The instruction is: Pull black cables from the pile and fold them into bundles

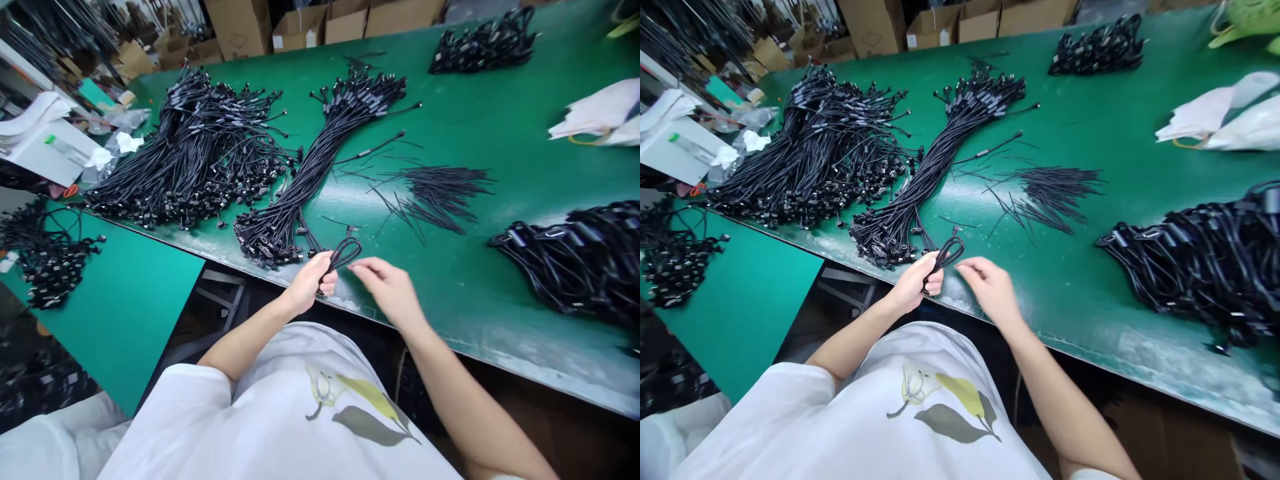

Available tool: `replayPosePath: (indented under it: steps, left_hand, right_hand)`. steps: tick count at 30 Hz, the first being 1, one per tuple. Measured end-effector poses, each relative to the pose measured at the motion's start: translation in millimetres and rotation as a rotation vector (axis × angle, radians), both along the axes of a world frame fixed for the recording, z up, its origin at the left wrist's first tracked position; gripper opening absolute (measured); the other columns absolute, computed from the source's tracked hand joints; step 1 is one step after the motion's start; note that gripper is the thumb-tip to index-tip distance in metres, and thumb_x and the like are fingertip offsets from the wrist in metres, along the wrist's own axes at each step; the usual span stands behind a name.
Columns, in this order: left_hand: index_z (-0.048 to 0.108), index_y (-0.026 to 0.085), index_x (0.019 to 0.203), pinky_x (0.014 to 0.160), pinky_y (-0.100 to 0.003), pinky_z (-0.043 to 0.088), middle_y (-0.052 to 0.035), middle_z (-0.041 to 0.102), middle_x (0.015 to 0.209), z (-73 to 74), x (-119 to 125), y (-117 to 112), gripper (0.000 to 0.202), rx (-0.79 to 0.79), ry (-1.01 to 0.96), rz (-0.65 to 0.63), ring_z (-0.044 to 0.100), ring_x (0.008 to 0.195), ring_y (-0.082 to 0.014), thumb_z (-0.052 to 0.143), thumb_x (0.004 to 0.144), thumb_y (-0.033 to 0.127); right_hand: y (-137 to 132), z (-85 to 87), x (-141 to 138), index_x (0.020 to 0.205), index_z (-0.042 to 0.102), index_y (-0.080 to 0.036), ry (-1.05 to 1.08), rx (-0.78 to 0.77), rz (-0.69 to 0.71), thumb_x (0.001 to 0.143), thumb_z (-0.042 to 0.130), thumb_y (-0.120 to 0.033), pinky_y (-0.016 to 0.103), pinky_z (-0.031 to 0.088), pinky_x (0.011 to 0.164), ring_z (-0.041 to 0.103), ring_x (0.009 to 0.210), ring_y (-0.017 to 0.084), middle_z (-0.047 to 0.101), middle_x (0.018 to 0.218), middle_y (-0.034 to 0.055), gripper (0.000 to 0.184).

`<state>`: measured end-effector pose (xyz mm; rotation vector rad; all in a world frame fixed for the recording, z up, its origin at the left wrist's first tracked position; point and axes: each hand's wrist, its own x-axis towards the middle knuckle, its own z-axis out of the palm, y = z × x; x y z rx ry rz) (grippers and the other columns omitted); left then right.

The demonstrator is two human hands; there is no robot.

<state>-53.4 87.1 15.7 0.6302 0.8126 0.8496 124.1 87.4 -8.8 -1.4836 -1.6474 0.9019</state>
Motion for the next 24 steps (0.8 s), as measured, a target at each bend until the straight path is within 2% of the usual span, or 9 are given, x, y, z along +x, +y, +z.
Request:
replayPosePath:
  steps: [2, 4, 7, 9, 12, 14, 16, 20, 24]
  left_hand:
    - [0.055, 0.017, 0.109, 0.045, -0.015, 0.022, 0.0082, 0.034, 0.061, -4.4, 1.9, -5.3, 0.04, 0.021, -0.012, 0.026, 0.026, 0.045, -0.0032, 0.062, 0.086, 0.048]
    - [0.059, 0.014, 0.107, 0.046, -0.016, 0.023, 0.007, 0.035, 0.063, -9.2, 0.8, -7.6, 0.039, 0.093, 0.029, 0.043, 0.026, 0.047, -0.0033, 0.058, 0.088, 0.048]
    - [0.064, 0.014, 0.106, 0.053, -0.019, 0.035, 0.003, 0.045, 0.068, -15.2, -4.0, -7.7, 0.034, 0.318, 0.287, 0.061, 0.037, 0.054, -0.0063, 0.049, 0.094, 0.042]
    - [0.065, 0.016, 0.11, 0.073, -0.023, 0.045, -0.002, 0.057, 0.08, -17.9, -7.4, -6.4, 0.03, 0.519, 0.544, 0.068, 0.052, 0.072, -0.0109, 0.047, 0.095, 0.034]
    - [0.067, 0.016, 0.108, 0.095, -0.031, 0.042, -0.0059, 0.064, 0.097, -19.1, -12.1, -3.5, 0.028, 0.652, 0.774, -0.036, 0.057, 0.095, -0.0167, 0.045, 0.093, 0.026]
    - [0.068, 0.014, 0.097, 0.088, -0.03, 0.044, -0.0049, 0.064, 0.089, -18.2, -15.4, -2.6, 0.027, 0.577, 0.769, -0.171, 0.057, 0.087, -0.0163, 0.043, 0.093, 0.025]
    - [0.065, 0.013, 0.089, 0.075, -0.027, 0.043, -0.0011, 0.058, 0.076, -17.1, -18.4, -3.3, 0.025, 0.46, 0.69, -0.268, 0.052, 0.074, -0.0132, 0.043, 0.093, 0.025]
    - [0.054, 0.015, 0.075, 0.058, -0.023, 0.032, 0.0061, 0.043, 0.06, -16.4, -20.5, -5.5, 0.023, 0.193, 0.463, -0.307, 0.037, 0.057, -0.0072, 0.05, 0.092, 0.03]
    - [0.049, 0.015, 0.067, 0.054, -0.022, 0.028, 0.0069, 0.041, 0.06, -12.3, -18.4, -5.1, 0.04, -0.036, 0.316, -0.306, 0.035, 0.054, -0.005, 0.064, 0.082, 0.05]
  right_hand:
    - [-8.0, -4.7, -23.0, 0.082, 0.066, -0.017, 0.077, -0.009, 0.063, 0.091, 0.05, -0.039, 0.027, 0.046, 0.061, 0.06, 0.064, 0.014, 0.068, 0.075, 0.0026, 0.028]
    - [-13.2, -4.4, -32.5, 0.084, 0.065, -0.016, 0.044, 0.096, 0.104, 0.093, 0.049, -0.032, 0.025, 0.045, 0.061, 0.058, 0.064, 0.013, 0.066, 0.077, 0.003, 0.024]
    - [-16.8, 5.1, -29.4, 0.089, 0.066, -0.016, -0.323, 0.452, 0.137, 0.095, 0.049, -0.023, 0.026, 0.042, 0.065, 0.056, 0.07, 0.014, 0.066, 0.081, 0.0047, 0.02]
    - [-15.7, 13.6, -23.4, 0.088, 0.067, -0.015, -0.614, 0.723, 0.172, 0.094, 0.049, -0.016, 0.029, 0.039, 0.065, 0.054, 0.069, 0.015, 0.065, 0.079, 0.0055, 0.019]
    - [-10.0, 23.8, -16.4, 0.091, 0.068, -0.012, -0.824, 1.049, 0.336, 0.092, 0.046, -0.008, 0.031, 0.041, 0.074, 0.056, 0.083, 0.018, 0.068, 0.093, 0.0102, 0.022]
    - [-6.1, 28.7, -14.1, 0.097, 0.068, -0.009, -0.849, 1.135, 0.489, 0.092, 0.04, -0.006, 0.035, 0.041, 0.088, 0.055, 0.104, 0.022, 0.066, 0.111, 0.0148, 0.029]
    - [-3.1, 33.3, -13.5, 0.097, 0.069, -0.007, -0.882, 1.138, 0.591, 0.092, 0.036, -0.006, 0.039, 0.04, 0.093, 0.053, 0.11, 0.026, 0.065, 0.113, 0.0169, 0.033]
    - [0.4, 42.6, -15.2, 0.095, 0.069, -0.009, -1.026, 1.177, 0.697, 0.087, 0.033, -0.002, 0.041, 0.042, 0.086, 0.056, 0.092, 0.027, 0.065, 0.095, 0.0156, 0.038]
    - [-0.6, 43.6, -16.2, 0.091, 0.07, -0.009, -1.24, 1.258, 0.749, 0.083, 0.035, 0.0, 0.041, 0.043, 0.076, 0.052, 0.076, 0.025, 0.059, 0.08, 0.013, 0.037]
